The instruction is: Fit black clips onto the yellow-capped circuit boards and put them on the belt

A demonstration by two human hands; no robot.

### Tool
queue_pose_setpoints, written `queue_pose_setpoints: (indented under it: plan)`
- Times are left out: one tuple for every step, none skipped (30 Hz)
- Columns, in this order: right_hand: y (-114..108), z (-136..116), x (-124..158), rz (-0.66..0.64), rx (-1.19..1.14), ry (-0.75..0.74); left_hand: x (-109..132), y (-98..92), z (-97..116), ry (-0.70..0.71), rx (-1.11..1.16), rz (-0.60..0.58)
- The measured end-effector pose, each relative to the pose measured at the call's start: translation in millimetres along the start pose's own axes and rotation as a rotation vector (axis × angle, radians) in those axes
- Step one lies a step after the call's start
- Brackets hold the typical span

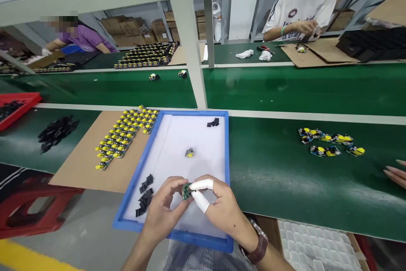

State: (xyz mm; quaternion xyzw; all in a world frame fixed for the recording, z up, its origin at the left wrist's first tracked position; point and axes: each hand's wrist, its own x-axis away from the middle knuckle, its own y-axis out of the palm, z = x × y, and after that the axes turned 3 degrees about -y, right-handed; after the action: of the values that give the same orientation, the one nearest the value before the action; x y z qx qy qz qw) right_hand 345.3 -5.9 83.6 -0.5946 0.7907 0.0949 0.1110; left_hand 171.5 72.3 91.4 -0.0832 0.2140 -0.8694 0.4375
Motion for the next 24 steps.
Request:
queue_pose_setpoints:
  plan:
    - [2,0,0,0.023,-0.004,0.004,1,4.2,1,-0.003,0.040,0.027]
    - [3,1,0,0.048,0.000,0.006,2,7.8,2,-0.009,0.085,0.050]
    - [3,1,1,0.073,0.006,0.007,3,10.7,4,-0.024,0.140,0.066]
    - [3,2,1,0.095,0.012,0.005,3,12.8,5,-0.052,0.204,0.073]
    - [3,2,1,0.113,0.019,-0.003,3,14.1,6,-0.090,0.272,0.063]
    - [2,1,2,0.130,0.028,-0.014,3,14.8,7,-0.136,0.339,0.037]
    - [1,0,2,0.145,0.041,-0.028,3,15.0,8,-0.185,0.400,0.006]
    - [0,-2,3,0.159,0.059,-0.042,3,14.9,8,-0.228,0.451,-0.023]
    - [0,-4,3,0.169,0.080,-0.054,3,14.7,8,-0.262,0.493,-0.043]
    - [-1,-6,4,0.175,0.099,-0.065,3,14.5,7,-0.286,0.528,-0.058]
    - [-1,-9,5,0.179,0.113,-0.071,3,14.4,6,-0.301,0.558,-0.064]
    - [-1,-11,6,0.179,0.122,-0.074,4,14.5,4,-0.309,0.583,-0.064]
    - [-1,-12,7,0.175,0.127,-0.076,5,14.7,3,-0.311,0.604,-0.063]
    - [-1,-13,8,0.171,0.130,-0.076,6,15.0,2,-0.310,0.621,-0.067]
    - [-1,-13,9,0.166,0.133,-0.071,6,15.2,1,-0.311,0.634,-0.068]
    - [0,-13,10,0.162,0.136,-0.066,7,15.3,1,-0.313,0.642,-0.068]
    - [1,-12,11,0.160,0.139,-0.061,7,15.2,0,-0.317,0.642,-0.065]
    - [2,-11,12,0.159,0.141,-0.058,7,15.0,1,-0.322,0.633,-0.064]
    - [2,-11,13,0.161,0.146,-0.056,7,14.8,1,-0.324,0.618,-0.059]
    - [3,-10,14,0.163,0.152,-0.057,6,14.6,2,-0.322,0.598,-0.050]
    - [4,-10,15,0.164,0.160,-0.063,5,14.6,3,-0.315,0.579,-0.036]
    - [4,-10,15,0.163,0.167,-0.068,4,14.7,3,-0.300,0.562,-0.019]
    - [5,-11,16,0.160,0.172,-0.073,3,15.2,4,-0.281,0.551,0.003]
    - [5,-12,17,0.153,0.173,-0.077,2,16.0,5,-0.260,0.545,0.029]
